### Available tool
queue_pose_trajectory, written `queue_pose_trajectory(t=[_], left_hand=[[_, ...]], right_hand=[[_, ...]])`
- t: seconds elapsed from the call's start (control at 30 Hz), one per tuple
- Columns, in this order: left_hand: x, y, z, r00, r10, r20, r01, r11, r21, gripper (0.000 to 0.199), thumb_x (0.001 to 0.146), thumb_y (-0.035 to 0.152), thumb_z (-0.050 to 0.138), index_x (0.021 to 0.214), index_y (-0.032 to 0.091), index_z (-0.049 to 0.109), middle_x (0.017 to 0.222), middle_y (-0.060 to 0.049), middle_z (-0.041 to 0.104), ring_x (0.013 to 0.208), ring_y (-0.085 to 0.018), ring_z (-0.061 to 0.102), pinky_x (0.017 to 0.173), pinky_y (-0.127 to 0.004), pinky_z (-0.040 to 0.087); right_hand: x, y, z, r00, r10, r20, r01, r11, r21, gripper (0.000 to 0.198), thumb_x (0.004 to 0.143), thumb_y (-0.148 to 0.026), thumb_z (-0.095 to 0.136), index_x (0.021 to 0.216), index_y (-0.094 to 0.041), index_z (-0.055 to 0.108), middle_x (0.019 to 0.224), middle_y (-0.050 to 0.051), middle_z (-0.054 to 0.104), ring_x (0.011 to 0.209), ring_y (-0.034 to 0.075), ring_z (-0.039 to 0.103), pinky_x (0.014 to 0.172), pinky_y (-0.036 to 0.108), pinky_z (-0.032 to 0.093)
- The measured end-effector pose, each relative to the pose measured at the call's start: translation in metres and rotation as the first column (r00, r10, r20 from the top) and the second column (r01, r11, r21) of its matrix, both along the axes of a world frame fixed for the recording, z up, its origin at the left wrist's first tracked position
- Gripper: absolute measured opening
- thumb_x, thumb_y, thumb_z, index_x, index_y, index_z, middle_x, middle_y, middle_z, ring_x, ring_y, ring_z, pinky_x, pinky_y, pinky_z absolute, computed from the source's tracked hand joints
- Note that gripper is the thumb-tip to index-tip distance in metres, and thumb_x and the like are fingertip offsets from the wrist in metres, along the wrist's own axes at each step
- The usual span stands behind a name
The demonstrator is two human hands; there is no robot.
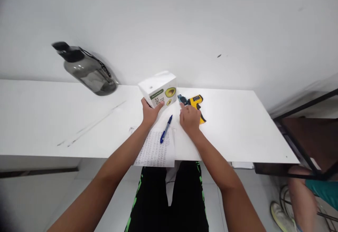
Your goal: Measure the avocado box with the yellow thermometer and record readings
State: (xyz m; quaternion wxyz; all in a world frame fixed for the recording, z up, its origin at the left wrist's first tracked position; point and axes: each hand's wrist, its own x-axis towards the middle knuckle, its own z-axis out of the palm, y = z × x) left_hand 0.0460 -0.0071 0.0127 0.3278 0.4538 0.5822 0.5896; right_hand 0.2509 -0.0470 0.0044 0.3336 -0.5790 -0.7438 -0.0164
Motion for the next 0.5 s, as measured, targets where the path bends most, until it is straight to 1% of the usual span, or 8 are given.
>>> queue_pose_trajectory(t=[0.03,0.07,0.13,0.2,0.3,0.37,0.43,0.5], left_hand=[[0.000,0.000,0.003,1.000,-0.002,-0.007,0.002,1.000,0.007,0.079,0.068,0.048,0.091,0.126,0.026,0.043,0.134,-0.011,0.061,0.126,-0.029,0.063,0.106,-0.048,0.054],[-0.001,0.000,0.005,1.000,0.004,-0.011,-0.004,1.000,0.016,0.078,0.067,0.047,0.091,0.125,0.026,0.044,0.134,-0.011,0.062,0.126,-0.029,0.063,0.106,-0.049,0.054],[-0.003,0.001,0.008,1.000,0.017,-0.011,-0.017,1.000,0.008,0.078,0.065,0.047,0.092,0.123,0.025,0.045,0.133,-0.012,0.062,0.125,-0.030,0.064,0.105,-0.050,0.054],[-0.006,0.003,0.007,1.000,0.024,0.013,-0.024,1.000,-0.016,0.076,0.065,0.049,0.092,0.122,0.025,0.047,0.131,-0.012,0.064,0.121,-0.031,0.065,0.103,-0.051,0.054],[-0.008,0.009,0.002,0.990,0.005,0.142,-0.005,1.000,-0.002,0.070,0.070,0.055,0.089,0.120,0.025,0.050,0.125,-0.011,0.068,0.115,-0.029,0.069,0.099,-0.049,0.057],[-0.008,0.011,0.001,0.979,0.013,0.201,-0.023,0.999,0.048,0.066,0.069,0.053,0.090,0.116,0.025,0.053,0.122,-0.010,0.070,0.113,-0.027,0.070,0.099,-0.047,0.057],[-0.006,0.011,0.001,0.967,-0.029,0.253,0.004,0.995,0.098,0.064,0.069,0.051,0.090,0.116,0.024,0.055,0.120,-0.010,0.072,0.112,-0.027,0.071,0.098,-0.046,0.059],[-0.004,0.010,0.004,0.946,-0.085,0.314,0.049,0.992,0.119,0.064,0.069,0.052,0.090,0.115,0.022,0.057,0.119,-0.010,0.073,0.109,-0.026,0.072,0.096,-0.045,0.060]], right_hand=[[0.004,0.002,0.002,0.992,-0.123,-0.029,0.124,0.992,0.017,0.050,0.100,-0.033,0.050,0.146,-0.015,0.059,0.114,0.019,0.063,0.105,0.034,0.056,0.089,0.051,0.044],[0.008,0.004,0.004,0.979,-0.200,-0.034,0.201,0.980,0.005,0.057,0.097,-0.040,0.055,0.147,-0.012,0.056,0.119,0.023,0.062,0.108,0.038,0.054,0.090,0.055,0.044],[0.016,0.010,0.003,0.961,-0.275,0.002,0.275,0.959,-0.065,0.065,0.092,-0.045,0.064,0.145,-0.008,0.054,0.127,0.029,0.058,0.112,0.043,0.054,0.090,0.060,0.043],[0.025,0.018,-0.002,0.939,-0.342,0.017,0.342,0.934,-0.107,0.066,0.088,-0.044,0.069,0.143,-0.010,0.055,0.123,0.029,0.060,0.110,0.044,0.056,0.087,0.061,0.044],[0.038,0.027,-0.008,0.927,-0.376,-0.005,0.373,0.921,-0.115,0.054,0.086,-0.049,0.072,0.132,-0.022,0.063,0.108,0.022,0.064,0.103,0.042,0.060,0.083,0.060,0.047],[0.045,0.028,-0.007,0.923,-0.384,0.024,0.380,0.900,-0.214,0.050,0.086,-0.054,0.072,0.123,-0.021,0.065,0.105,0.021,0.065,0.104,0.041,0.062,0.084,0.058,0.048],[0.051,0.027,-0.001,0.921,-0.387,0.046,0.381,0.871,-0.310,0.052,0.088,-0.058,0.069,0.120,-0.017,0.065,0.109,0.023,0.066,0.109,0.041,0.063,0.087,0.056,0.049],[0.055,0.025,0.006,0.912,-0.409,-0.028,0.376,0.862,-0.339,0.053,0.087,-0.059,0.069,0.117,-0.016,0.064,0.110,0.024,0.066,0.107,0.040,0.065,0.086,0.053,0.051]])
